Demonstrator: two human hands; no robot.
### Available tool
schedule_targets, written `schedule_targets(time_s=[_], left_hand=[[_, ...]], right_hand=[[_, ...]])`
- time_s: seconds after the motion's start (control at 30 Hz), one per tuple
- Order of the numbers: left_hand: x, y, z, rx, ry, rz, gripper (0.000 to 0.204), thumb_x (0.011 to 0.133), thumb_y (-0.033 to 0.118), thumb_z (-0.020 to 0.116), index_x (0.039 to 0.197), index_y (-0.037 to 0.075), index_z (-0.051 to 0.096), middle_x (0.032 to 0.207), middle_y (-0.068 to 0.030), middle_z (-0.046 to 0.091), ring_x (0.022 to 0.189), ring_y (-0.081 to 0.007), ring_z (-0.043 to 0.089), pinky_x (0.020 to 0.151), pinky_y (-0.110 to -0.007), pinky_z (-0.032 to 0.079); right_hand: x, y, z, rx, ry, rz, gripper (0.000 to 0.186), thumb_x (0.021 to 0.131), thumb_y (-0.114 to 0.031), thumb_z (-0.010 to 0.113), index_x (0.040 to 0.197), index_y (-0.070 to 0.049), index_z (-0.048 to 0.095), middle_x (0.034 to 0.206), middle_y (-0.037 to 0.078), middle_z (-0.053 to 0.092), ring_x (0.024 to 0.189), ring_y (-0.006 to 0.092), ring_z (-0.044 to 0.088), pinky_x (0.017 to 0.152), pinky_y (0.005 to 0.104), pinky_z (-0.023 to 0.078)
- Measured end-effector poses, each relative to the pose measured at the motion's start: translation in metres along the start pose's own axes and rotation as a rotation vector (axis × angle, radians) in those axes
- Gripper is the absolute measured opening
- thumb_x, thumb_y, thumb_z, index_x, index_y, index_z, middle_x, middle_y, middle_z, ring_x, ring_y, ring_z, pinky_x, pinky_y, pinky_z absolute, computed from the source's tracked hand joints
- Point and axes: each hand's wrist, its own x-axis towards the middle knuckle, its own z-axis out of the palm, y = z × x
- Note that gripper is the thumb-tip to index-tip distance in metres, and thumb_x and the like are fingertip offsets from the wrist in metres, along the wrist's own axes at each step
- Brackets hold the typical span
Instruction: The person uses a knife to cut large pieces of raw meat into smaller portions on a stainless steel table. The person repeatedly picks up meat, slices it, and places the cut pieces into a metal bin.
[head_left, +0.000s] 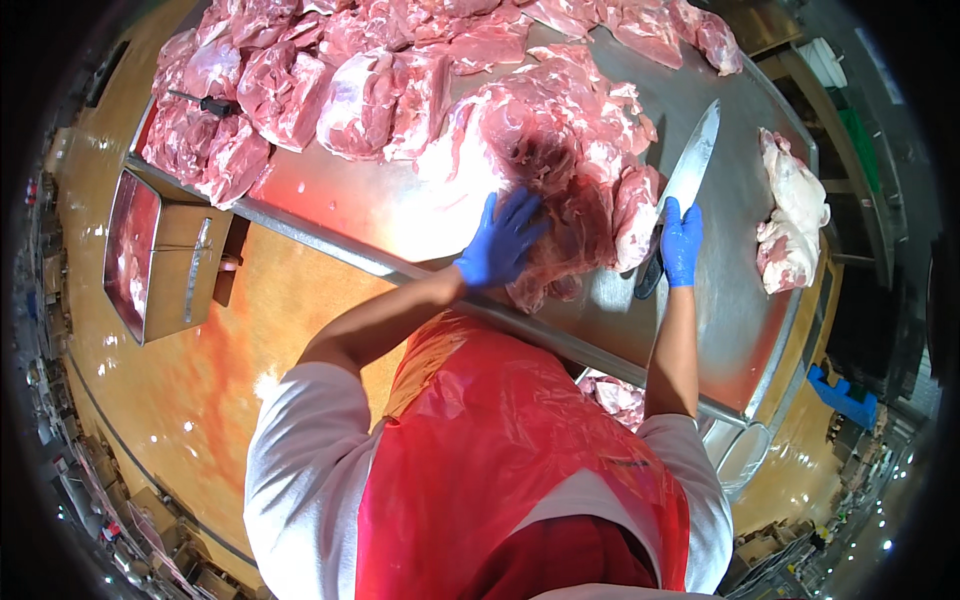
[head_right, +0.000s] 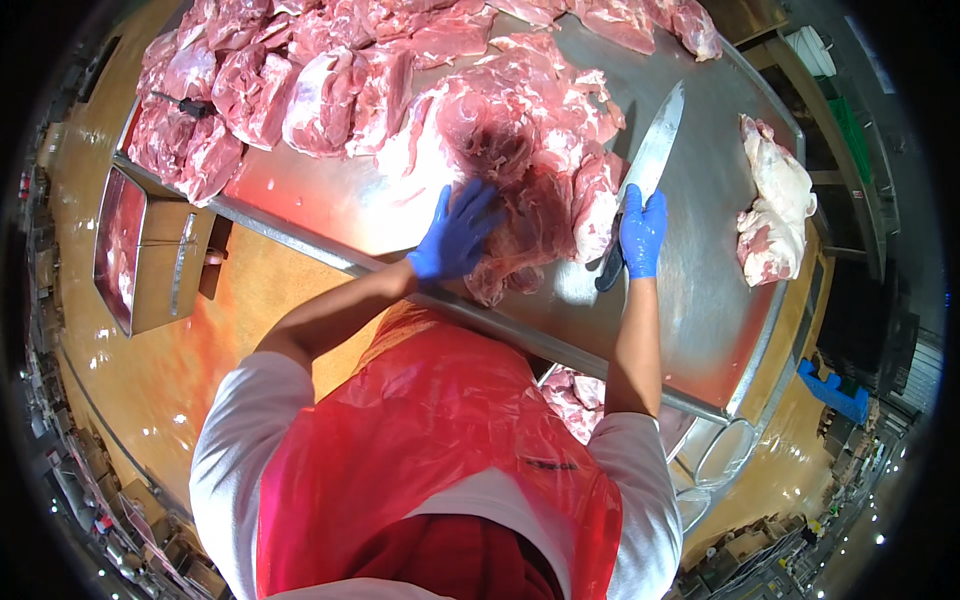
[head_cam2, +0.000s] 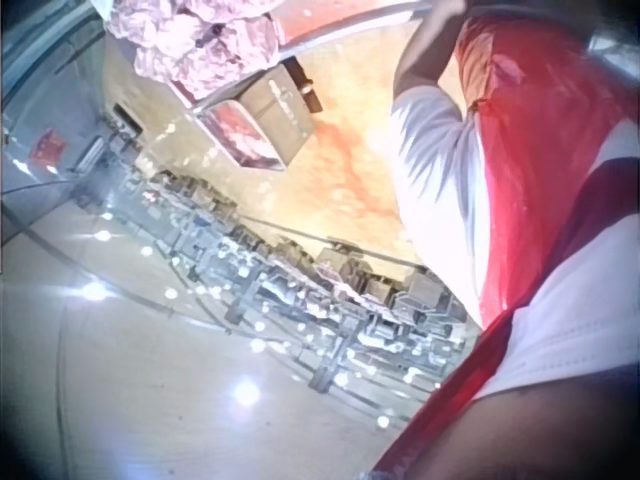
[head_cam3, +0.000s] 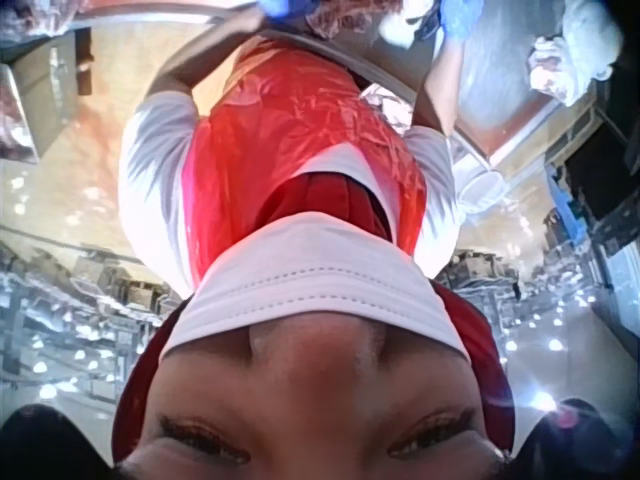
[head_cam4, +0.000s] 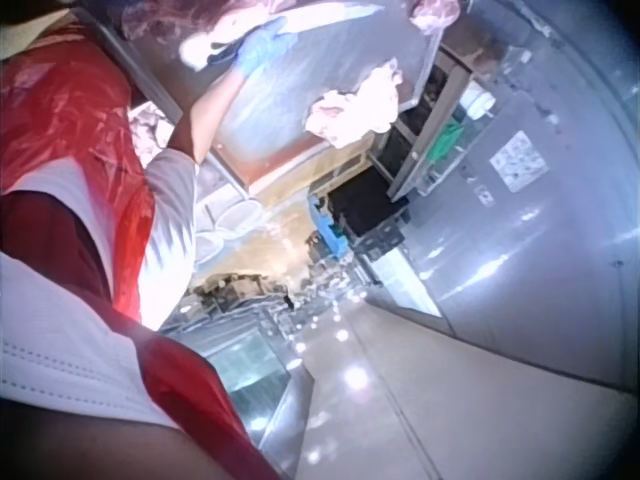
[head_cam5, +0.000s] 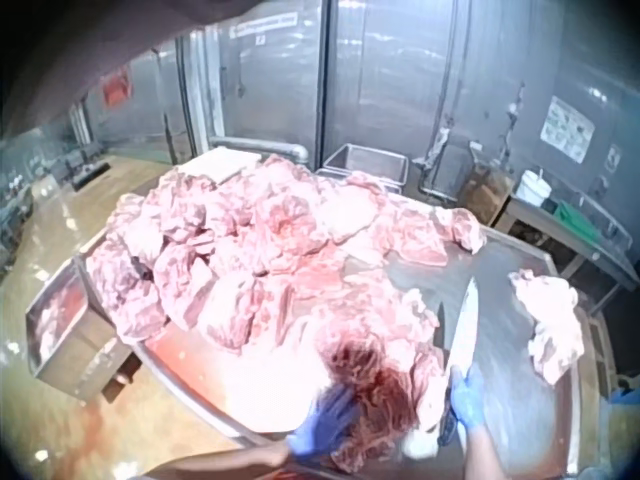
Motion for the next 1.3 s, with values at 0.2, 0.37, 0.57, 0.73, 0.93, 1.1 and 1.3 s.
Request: schedule_targets(time_s=[0.2, 0.37, 0.57, 0.73, 0.93, 1.1, 1.3], left_hand=[[-0.02, -0.023, -0.041, -0.226, 0.301, -0.422, 0.054, 0.08, 0.026, 0.076, 0.128, 0.011, 0.06, 0.107, -0.0214, 0.061, 0.094, -0.0395, 0.062, 0.079, -0.046, 0.053], [0.029, -0.058, -0.013, -0.361, 0.077, -0.614, 0.041, 0.083, 0.027, 0.071, 0.117, 0.007, 0.058, 0.095, -0.018, 0.063, 0.074, -0.0368, 0.064, 0.067, -0.043, 0.054], [-0.026, -0.073, 0.001, -1.112, 0.29, -0.975, 0.021, 0.084, 0.009, 0.067, 0.101, 0.002, 0.056, 0.081, -0.003, 0.059, 0.068, -0.0085, 0.055, 0.063, -0.028, 0.05], [-0.031, -0.072, -0.007, -0.989, 0.318, -0.866, 0.018, 0.082, 0.008, 0.068, 0.092, 0.005, 0.054, 0.075, -0.0001, 0.053, 0.069, -0.0077, 0.05, 0.063, -0.027, 0.046], [-0.02, -0.072, -0.012, -0.844, 0.258, -0.746, 0.018, 0.086, 0.012, 0.066, 0.093, 0.004, 0.052, 0.065, -0.0072, 0.055, 0.06, -0.0149, 0.056, 0.057, -0.034, 0.048], [-0.01, -0.066, -0.035, -0.417, 0.081, -0.726, 0.024, 0.091, 0.026, 0.062, 0.1, 0.006, 0.051, 0.07, -0.0213, 0.065, 0.067, -0.0416, 0.065, 0.059, -0.05, 0.05], [0.007, -0.043, -0.046, -0.408, 0.12, -0.41, 0.017, 0.089, 0.024, 0.061, 0.094, 0.01, 0.053, 0.073, -0.0209, 0.064, 0.071, -0.0454, 0.064, 0.062, -0.054, 0.05]], right_hand=[[-0.024, -0.051, -0.008, 0.038, -0.037, -0.059, 0.026, 0.099, -0.024, 0.06, 0.099, 0.002, 0.06, 0.088, 0.016, 0.064, 0.082, 0.0264, 0.063, 0.079, 0.0401, 0.05], [-0.064, -0.082, 0.043, 0.522, -0.395, 0.287, 0.021, 0.1, -0.023, 0.058, 0.099, -0.002, 0.057, 0.078, 0.01, 0.062, 0.065, 0.0146, 0.059, 0.056, 0.0321, 0.048], [-0.115, -0.079, 0.078, 0.417, -0.712, 0.221, 0.02, 0.099, -0.022, 0.059, 0.105, -0.003, 0.055, 0.08, 0.011, 0.06, 0.061, 0.0185, 0.058, 0.056, 0.0336, 0.048], [-0.129, -0.092, 0.112, 0.398, -0.632, -0.11, 0.024, 0.098, -0.017, 0.057, 0.114, 0.001, 0.053, 0.088, 0.022, 0.061, 0.08, 0.0358, 0.063, 0.074, 0.0449, 0.05], [-0.106, -0.119, 0.191, 0.304, -0.255, -0.345, 0.057, 0.095, -0.011, 0.055, 0.148, -0.004, 0.035, 0.093, 0.025, 0.064, 0.083, 0.033, 0.065, 0.075, 0.0463, 0.049], [-0.182, -0.116, 0.123, 0.065, -0.661, -0.218, 0.073, 0.091, -0.004, 0.053, 0.157, -0.005, 0.023, 0.117, 0.031, 0.059, 0.099, 0.0416, 0.063, 0.089, 0.0461, 0.049], [-0.204, -0.103, 0.139, 0.338, -0.674, -0.06, 0.073, 0.091, -0.005, 0.057, 0.156, -0.003, 0.024, 0.128, 0.026, 0.056, 0.11, 0.039, 0.06, 0.093, 0.0438, 0.047]])
